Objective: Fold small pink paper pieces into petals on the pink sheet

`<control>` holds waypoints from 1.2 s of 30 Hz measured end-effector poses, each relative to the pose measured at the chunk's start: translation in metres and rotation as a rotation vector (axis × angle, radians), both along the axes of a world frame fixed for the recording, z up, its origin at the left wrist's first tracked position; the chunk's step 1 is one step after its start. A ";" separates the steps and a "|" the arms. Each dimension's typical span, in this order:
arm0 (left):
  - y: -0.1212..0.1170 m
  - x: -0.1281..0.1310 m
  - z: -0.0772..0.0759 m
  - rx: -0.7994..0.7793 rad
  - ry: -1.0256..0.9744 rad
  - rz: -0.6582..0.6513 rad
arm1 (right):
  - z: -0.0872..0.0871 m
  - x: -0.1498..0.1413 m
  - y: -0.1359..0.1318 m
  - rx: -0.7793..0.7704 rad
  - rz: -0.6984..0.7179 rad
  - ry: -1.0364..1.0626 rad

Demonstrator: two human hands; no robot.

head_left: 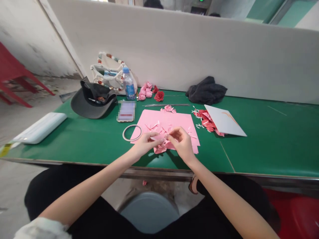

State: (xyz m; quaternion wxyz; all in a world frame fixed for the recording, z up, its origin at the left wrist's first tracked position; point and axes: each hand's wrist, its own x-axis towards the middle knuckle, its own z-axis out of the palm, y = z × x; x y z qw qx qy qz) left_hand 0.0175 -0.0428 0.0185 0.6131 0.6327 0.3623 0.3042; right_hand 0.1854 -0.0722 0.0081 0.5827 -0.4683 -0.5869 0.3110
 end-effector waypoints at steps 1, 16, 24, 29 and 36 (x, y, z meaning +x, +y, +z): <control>0.001 0.000 -0.002 -0.001 -0.005 0.013 | 0.000 0.001 0.000 0.033 -0.017 -0.067; -0.003 0.004 -0.007 0.170 0.006 0.109 | 0.006 0.005 0.000 0.073 0.016 -0.365; -0.003 0.003 -0.007 0.220 -0.009 0.082 | 0.010 0.009 0.000 -0.049 0.116 -0.231; -0.002 0.001 -0.005 0.218 0.004 0.095 | 0.011 0.011 0.002 -0.114 0.156 -0.178; -0.003 0.001 -0.002 0.207 0.024 0.094 | 0.011 0.010 0.001 -0.100 0.151 -0.190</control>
